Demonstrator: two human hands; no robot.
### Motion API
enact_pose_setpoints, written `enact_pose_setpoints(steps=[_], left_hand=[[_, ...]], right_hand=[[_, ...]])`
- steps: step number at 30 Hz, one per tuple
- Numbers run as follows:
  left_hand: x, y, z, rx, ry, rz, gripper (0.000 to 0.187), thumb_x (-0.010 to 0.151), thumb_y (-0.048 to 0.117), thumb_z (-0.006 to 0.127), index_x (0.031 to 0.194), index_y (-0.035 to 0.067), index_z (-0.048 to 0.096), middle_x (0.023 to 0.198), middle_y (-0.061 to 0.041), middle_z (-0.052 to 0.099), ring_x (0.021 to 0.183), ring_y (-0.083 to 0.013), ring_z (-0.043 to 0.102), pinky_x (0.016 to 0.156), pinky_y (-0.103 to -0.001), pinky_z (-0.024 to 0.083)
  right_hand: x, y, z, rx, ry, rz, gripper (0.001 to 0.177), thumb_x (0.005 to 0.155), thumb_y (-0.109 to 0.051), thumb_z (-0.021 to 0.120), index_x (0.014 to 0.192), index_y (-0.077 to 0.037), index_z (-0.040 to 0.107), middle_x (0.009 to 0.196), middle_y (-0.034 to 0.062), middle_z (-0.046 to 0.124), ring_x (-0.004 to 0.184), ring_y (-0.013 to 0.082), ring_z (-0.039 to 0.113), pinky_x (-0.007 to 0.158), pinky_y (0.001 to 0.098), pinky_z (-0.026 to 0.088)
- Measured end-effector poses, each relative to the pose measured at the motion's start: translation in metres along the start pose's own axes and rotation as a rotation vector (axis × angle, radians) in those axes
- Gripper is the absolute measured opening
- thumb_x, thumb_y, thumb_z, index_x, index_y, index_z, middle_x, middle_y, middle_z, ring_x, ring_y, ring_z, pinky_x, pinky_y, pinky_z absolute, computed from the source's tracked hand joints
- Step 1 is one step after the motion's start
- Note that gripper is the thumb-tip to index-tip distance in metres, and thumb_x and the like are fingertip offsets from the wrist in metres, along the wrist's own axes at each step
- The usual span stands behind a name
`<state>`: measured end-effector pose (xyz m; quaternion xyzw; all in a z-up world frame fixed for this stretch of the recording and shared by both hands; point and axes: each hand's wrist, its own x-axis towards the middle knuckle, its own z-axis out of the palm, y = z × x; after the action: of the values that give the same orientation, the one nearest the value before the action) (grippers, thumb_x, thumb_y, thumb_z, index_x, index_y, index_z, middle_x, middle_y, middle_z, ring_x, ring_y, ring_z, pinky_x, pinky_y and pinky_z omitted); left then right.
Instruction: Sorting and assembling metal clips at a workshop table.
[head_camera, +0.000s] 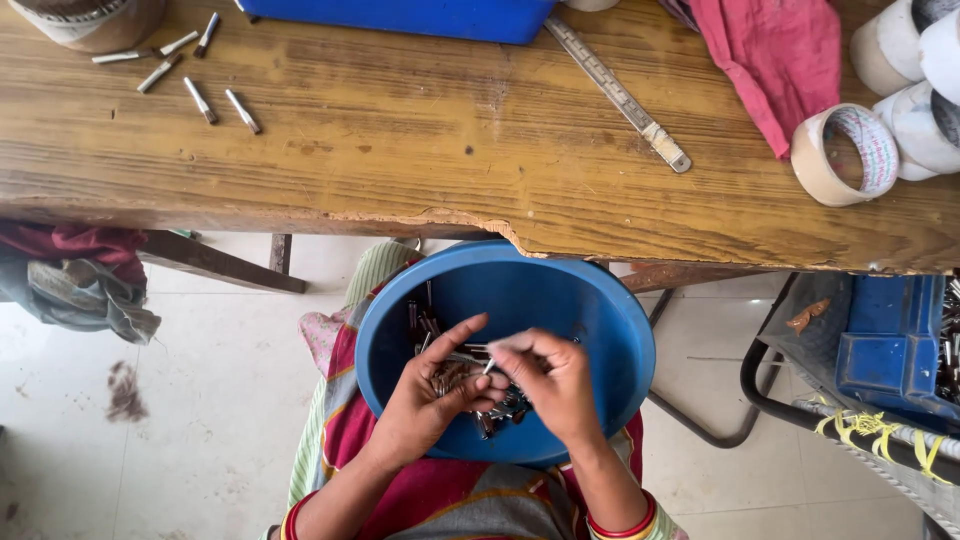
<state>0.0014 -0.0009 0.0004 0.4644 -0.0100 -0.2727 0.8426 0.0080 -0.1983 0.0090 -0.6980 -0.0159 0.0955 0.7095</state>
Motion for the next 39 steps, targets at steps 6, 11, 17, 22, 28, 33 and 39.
enact_pose_setpoints(steps=[6,11,17,22,28,33,39], left_hand=[[-0.002,0.012,0.006,0.023,0.049,-0.101,0.076,0.094,-0.001,0.064,0.161,0.015,0.031,0.112,-0.017,0.072,0.095,-0.0206,0.074,0.078,-0.033,0.063],[-0.006,0.015,0.008,-0.094,-0.045,-0.061,0.081,0.093,0.0,0.064,0.162,0.017,0.024,0.117,-0.011,0.073,0.104,-0.0188,0.073,0.086,-0.03,0.064],[-0.002,-0.002,-0.003,0.021,0.059,0.017,0.076,0.095,-0.002,0.066,0.162,0.013,0.033,0.114,-0.01,0.072,0.099,-0.0171,0.072,0.082,-0.03,0.063],[-0.001,0.004,0.0,-0.014,0.023,-0.06,0.073,0.095,0.002,0.065,0.161,0.012,0.035,0.112,-0.014,0.074,0.098,-0.0194,0.074,0.082,-0.031,0.064],[-0.003,0.015,-0.001,-0.103,0.005,-0.073,0.075,0.094,0.004,0.064,0.159,0.016,0.03,0.116,-0.014,0.073,0.104,-0.0202,0.075,0.086,-0.032,0.064],[-0.003,0.011,-0.004,-0.112,0.018,-0.103,0.074,0.092,0.003,0.066,0.158,0.015,0.036,0.113,-0.015,0.074,0.103,-0.0209,0.074,0.086,-0.033,0.065],[-0.001,0.001,-0.005,-0.102,0.06,-0.07,0.063,0.092,0.003,0.07,0.151,0.007,0.049,0.109,-0.013,0.076,0.095,-0.0193,0.075,0.08,-0.03,0.063]], right_hand=[[0.002,0.018,-0.018,-0.059,0.069,-0.031,0.009,0.096,-0.009,0.072,0.094,-0.001,0.077,0.082,0.0014,0.075,0.075,0.0044,0.067,0.067,0.0208,0.055],[-0.001,0.022,-0.015,0.171,-0.084,0.06,0.011,0.104,-0.007,0.071,0.095,-0.001,0.071,0.078,-0.0015,0.068,0.071,0.0018,0.061,0.062,0.0175,0.048],[0.0,0.005,0.004,0.091,-0.062,0.058,0.007,0.095,-0.006,0.071,0.095,0.001,0.074,0.087,0.0053,0.076,0.078,0.0077,0.071,0.069,0.0237,0.059],[0.006,0.006,-0.005,-0.019,0.049,-0.034,0.008,0.094,-0.007,0.073,0.098,-0.001,0.076,0.088,0.0046,0.078,0.079,0.0087,0.072,0.071,0.0238,0.059],[0.002,0.028,-0.021,0.027,0.013,-0.021,0.007,0.097,-0.007,0.072,0.095,-0.001,0.075,0.083,0.0002,0.071,0.075,0.0056,0.063,0.068,0.0209,0.051],[0.0,0.034,-0.015,0.13,0.057,0.065,0.015,0.102,-0.01,0.072,0.089,-0.003,0.072,0.07,-0.0077,0.054,0.061,-0.0006,0.043,0.055,0.0178,0.033],[-0.004,0.016,-0.002,0.091,0.027,0.001,0.023,0.103,-0.023,0.064,0.1,-0.002,0.074,0.069,-0.0078,0.053,0.061,0.0022,0.044,0.055,0.0236,0.035]])
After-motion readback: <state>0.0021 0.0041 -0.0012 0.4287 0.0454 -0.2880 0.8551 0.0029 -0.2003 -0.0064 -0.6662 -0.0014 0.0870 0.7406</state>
